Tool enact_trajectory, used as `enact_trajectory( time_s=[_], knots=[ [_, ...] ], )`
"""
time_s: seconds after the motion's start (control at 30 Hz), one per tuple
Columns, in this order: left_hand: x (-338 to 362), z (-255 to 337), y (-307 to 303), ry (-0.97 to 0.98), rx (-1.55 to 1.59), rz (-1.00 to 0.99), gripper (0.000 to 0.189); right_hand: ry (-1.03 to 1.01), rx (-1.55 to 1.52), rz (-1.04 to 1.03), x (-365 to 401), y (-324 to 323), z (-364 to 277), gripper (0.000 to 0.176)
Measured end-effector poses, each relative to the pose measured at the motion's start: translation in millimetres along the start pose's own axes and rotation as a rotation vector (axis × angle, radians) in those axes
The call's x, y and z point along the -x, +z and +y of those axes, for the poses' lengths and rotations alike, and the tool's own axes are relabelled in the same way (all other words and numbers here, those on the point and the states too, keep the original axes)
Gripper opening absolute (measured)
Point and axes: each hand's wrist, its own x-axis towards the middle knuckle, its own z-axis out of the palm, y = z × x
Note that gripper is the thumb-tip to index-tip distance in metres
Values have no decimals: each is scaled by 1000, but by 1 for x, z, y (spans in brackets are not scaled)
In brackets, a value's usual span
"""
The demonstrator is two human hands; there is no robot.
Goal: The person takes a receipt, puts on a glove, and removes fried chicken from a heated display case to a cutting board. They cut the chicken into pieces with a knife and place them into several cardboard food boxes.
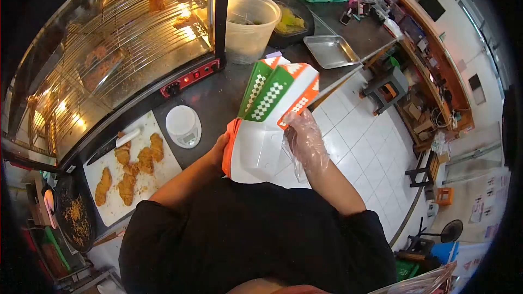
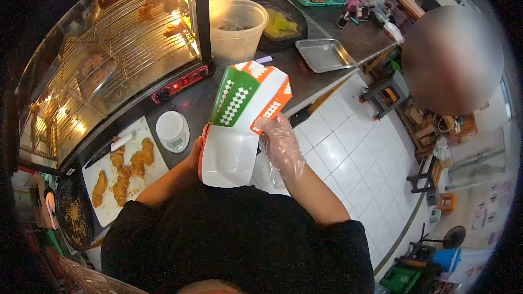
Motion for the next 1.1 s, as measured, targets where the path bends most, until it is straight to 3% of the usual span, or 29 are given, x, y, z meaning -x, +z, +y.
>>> enact_trajectory(
  time_s=[0.03, 0.17, 0.23, 0.27, 0.33, 0.4, 0.47, 0.57, 0.63, 0.7, 0.73, 0.77, 0.83, 0.87, 0.9, 1.0, 1.07, 1.1],
  knots=[
    [-6, 9, -2, 43, -5, -50, 92, -3, -22, 10, -11, 3, -2, 39],
    [-31, 35, -12, 175, 63, 128, 89, -149, -43, -1, -63, -8, -18, 45],
    [-31, 49, 9, 262, 72, 192, 88, -120, -69, 63, -90, -22, -31, 44],
    [-29, 54, -13, 210, 139, 107, 89, -116, -67, 98, -107, -37, -34, 43],
    [-23, 68, -6, 304, -8, 245, 91, -114, 20, 34, -142, -62, -40, 42],
    [-17, 71, -30, 410, -91, 309, 93, -31, 245, -59, -185, -97, -40, 42],
    [-13, 68, -45, 491, -184, 413, 95, 150, 231, -139, -231, -131, -22, 44],
    [-21, 50, -48, 615, -254, 550, 96, 307, 459, -295, -317, -214, 15, 53],
    [-38, 36, -44, 745, -335, 708, 97, -99, 1395, -309, -350, -232, 13, 58],
    [-56, 28, -35, 800, -405, 783, 100, -435, 1809, -230, -355, -226, 0, 62],
    [-64, 25, -38, 807, -441, 821, 99, -506, 1784, -174, -329, -178, -35, 63],
    [-72, 18, -43, 811, -476, 854, 98, -673, 1669, -242, -320, -163, -51, 54],
    [-89, 10, -42, 841, -483, 833, 95, -311, 1323, -487, -319, -162, -48, 35],
    [-99, 8, -40, 827, -506, 807, 94, -406, 1262, -549, -292, -117, -47, 31],
    [-107, 8, -38, 817, -529, 784, 92, 59, 988, -548, -276, -103, -28, 36],
    [-122, 4, -45, 771, -547, 728, 86, 579, 344, -776, -270, -88, 45, 48],
    [-128, 1, -29, 830, -469, 753, 99, 531, 178, -812, -258, -66, 45, 45],
    [-121, -4, -27, 862, -409, 741, 92, 552, 203, -860, -255, -54, 36, 43]
  ],
)
